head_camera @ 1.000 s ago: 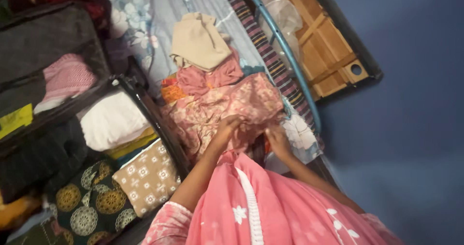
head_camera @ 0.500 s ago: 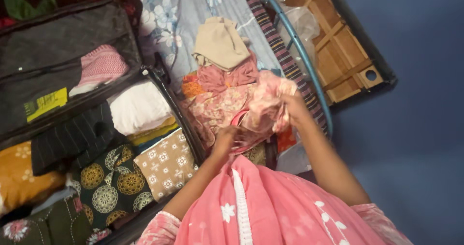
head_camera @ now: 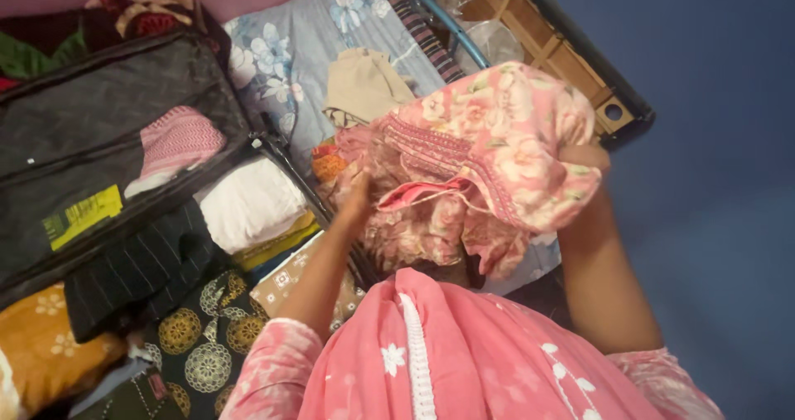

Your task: The person folds different pieces of clothing and places them into an open suitcase on a bed. The person packs shirts and pants, smoothing each item by hand before closing the suitcase.

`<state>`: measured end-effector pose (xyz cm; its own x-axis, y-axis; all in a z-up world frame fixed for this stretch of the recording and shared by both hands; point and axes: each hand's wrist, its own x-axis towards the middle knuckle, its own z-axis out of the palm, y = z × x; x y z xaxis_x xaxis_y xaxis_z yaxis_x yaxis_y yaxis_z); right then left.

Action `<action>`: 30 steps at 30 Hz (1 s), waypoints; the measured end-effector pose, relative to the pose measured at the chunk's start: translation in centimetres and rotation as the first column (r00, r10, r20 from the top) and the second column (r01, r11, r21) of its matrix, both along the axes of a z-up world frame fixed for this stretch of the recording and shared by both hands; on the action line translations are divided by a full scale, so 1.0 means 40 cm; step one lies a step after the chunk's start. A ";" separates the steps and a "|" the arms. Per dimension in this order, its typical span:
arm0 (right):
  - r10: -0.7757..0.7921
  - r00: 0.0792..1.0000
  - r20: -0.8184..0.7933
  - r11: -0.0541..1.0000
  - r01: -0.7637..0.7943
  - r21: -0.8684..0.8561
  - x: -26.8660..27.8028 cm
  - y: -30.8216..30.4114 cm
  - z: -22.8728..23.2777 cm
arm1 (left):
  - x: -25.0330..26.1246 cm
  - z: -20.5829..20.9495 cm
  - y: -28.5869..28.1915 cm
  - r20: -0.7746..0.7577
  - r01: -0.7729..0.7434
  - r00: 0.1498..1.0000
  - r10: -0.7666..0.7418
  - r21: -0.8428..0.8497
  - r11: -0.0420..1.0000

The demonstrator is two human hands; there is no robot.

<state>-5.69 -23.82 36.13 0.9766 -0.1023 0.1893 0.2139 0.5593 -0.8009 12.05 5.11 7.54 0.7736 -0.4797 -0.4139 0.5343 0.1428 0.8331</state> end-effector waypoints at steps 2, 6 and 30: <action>0.024 1.000 -0.006 1.000 -0.024 0.014 -0.048 0.028 -0.010 | -0.091 0.008 -0.047 -0.252 0.244 0.902 -0.351 -0.372 0.895; 0.091 0.993 -0.077 0.995 -0.088 0.039 -0.154 0.069 -0.072 | -0.115 0.136 -0.163 -0.251 0.123 0.867 -0.430 -0.729 0.673; 0.278 0.863 -0.423 0.950 -0.181 0.254 -0.010 0.203 -0.339 | -0.048 0.275 -0.074 0.558 0.273 0.734 -0.387 0.279 0.921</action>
